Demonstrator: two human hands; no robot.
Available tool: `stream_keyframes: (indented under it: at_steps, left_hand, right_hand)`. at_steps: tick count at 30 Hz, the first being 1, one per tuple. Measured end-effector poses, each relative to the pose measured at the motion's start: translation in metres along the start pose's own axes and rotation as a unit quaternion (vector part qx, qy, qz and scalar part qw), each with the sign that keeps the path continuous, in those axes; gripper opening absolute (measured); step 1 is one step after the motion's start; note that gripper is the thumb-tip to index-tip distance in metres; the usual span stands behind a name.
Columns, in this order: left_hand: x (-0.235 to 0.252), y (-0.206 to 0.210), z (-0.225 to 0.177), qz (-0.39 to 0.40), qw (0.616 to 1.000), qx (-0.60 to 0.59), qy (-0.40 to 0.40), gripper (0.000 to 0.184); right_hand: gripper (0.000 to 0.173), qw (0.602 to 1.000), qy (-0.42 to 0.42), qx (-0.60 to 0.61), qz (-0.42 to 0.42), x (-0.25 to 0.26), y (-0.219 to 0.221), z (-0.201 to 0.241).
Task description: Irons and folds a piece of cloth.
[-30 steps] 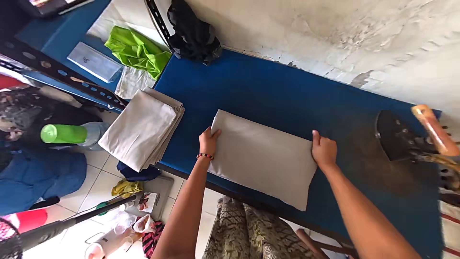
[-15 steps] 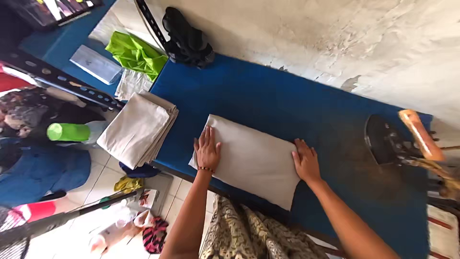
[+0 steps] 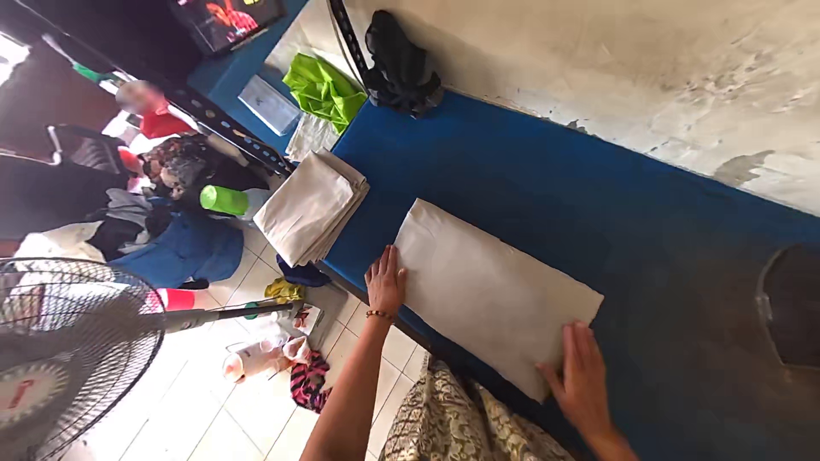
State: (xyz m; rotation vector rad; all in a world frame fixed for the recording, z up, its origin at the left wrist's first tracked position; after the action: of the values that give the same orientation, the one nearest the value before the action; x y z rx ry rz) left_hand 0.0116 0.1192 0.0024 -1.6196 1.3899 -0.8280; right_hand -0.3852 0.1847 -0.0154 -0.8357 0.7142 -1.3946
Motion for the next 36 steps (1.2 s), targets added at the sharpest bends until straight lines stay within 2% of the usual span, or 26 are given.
stream_keyframes:
  at_steps: [1, 2, 4, 6, 8, 9, 11, 12, 15, 17, 19, 21, 23, 25, 26, 28, 30, 32, 34, 36]
  left_hand:
    - [0.009, -0.008, -0.003, 0.004, 0.999, -0.03, -0.042, 0.056]
    - [0.021, -0.017, -0.006, 0.016, 0.995, -0.067, -0.076, 0.057]
    - [0.052, -0.028, -0.008, 0.074, 0.982, -0.134, -0.11, 0.058]
    - [0.074, -0.04, -0.015, 0.148, 0.962, -0.179, -0.144, 0.063]
    - [0.089, -0.061, -0.026, 0.214, 0.932, -0.24, -0.168, 0.055]
    - [0.094, -0.07, -0.029, 0.233, 0.923, -0.259, -0.16, 0.045]
    - [0.091, -0.084, -0.029, 0.22, 0.914, -0.32, -0.116, 0.03]
    - [0.088, -0.092, -0.03, 0.192, 0.907, -0.362, -0.094, 0.026]
    - [0.078, -0.107, -0.038, 0.05, 0.868, -0.494, -0.019, 0.03]
    - [0.072, -0.106, -0.041, -0.043, 0.838, -0.543, 0.022, 0.032]
    - [0.071, -0.089, -0.032, -0.07, 0.829, -0.546, 0.097, 0.026]
    - [0.068, -0.062, -0.018, -0.065, 0.825, -0.547, 0.13, 0.02]
    - [0.055, -0.029, 0.009, -0.03, 0.855, -0.51, 0.086, 0.02]
    - [0.041, -0.012, 0.025, 0.001, 0.918, -0.395, 0.026, 0.026]
    - [0.038, -0.015, 0.017, -0.011, 0.945, -0.326, 0.018, 0.03]
    - [0.034, -0.027, -0.02, -0.054, 0.978, -0.197, 0.05, 0.034]
    - [0.031, -0.023, -0.061, -0.055, 0.986, -0.115, 0.109, 0.039]
    - [0.028, 0.006, -0.071, -0.025, 0.986, -0.038, 0.161, 0.049]
    - [0.022, 0.031, -0.055, 0.002, 0.988, 0.019, 0.153, 0.059]
    - [0.026, 0.032, -0.051, -0.014, 0.996, 0.019, 0.089, 0.064]
  right_hand:
    - [0.082, 0.994, 0.084, 0.075, 0.009, -0.002, -0.011, 0.004]
    - [0.076, 0.968, 0.196, 0.154, 0.011, 0.0, -0.019, 0.01]
    - [0.073, 0.881, 0.384, 0.273, 0.029, 0.016, -0.02, 0.021]
    - [0.071, 0.807, 0.469, 0.351, 0.082, 0.043, -0.02, 0.025]
    - [0.051, 0.779, 0.487, 0.378, 0.113, 0.071, -0.033, 0.023]
    - [0.04, 0.783, 0.468, 0.392, 0.118, 0.082, -0.045, 0.024]
    - [0.027, 0.819, 0.373, 0.423, 0.103, 0.101, -0.077, 0.029]
    - [0.028, 0.841, 0.312, 0.434, 0.083, 0.108, -0.095, 0.033]
    - [0.05, 0.884, 0.15, 0.442, 0.027, 0.116, -0.145, 0.035]
    - [0.049, 0.912, 0.073, 0.403, 0.003, 0.113, -0.166, 0.03]
    - [0.033, 0.939, -0.001, 0.345, 0.001, 0.105, -0.167, 0.021]
    - [0.031, 0.962, -0.043, 0.271, -0.013, 0.091, -0.146, 0.003]
    - [0.027, 0.983, -0.045, 0.176, 0.013, 0.069, -0.111, -0.019]
    - [0.04, 0.994, -0.014, 0.081, 0.075, 0.055, -0.082, -0.03]
    - [0.045, 0.996, -0.014, 0.049, 0.071, 0.055, -0.076, -0.024]
    - [0.04, 1.0, -0.029, 0.007, 0.0, 0.067, -0.074, 0.005]
    - [0.035, 0.997, -0.046, -0.022, -0.059, 0.09, -0.067, 0.037]
    - [0.054, 0.998, -0.031, -0.054, -0.034, 0.117, -0.044, 0.043]
    - [0.071, 0.994, 0.069, -0.052, 0.06, 0.126, -0.016, 0.007]
    - [0.072, 0.983, 0.154, -0.035, 0.096, 0.136, -0.014, -0.018]
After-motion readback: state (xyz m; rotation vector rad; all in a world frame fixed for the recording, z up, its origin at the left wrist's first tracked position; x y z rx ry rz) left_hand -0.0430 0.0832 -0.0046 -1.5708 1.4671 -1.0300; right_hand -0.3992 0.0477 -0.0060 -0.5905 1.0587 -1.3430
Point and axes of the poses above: each hand's wrist, its own x-axis towards the middle knuckle, its own y-axis out of the palm, z = x × y, the point moved 2 cm from there along x, towards the middle knuckle, and after that the axes turned 11 degrees about y, right-handed, at the moved point
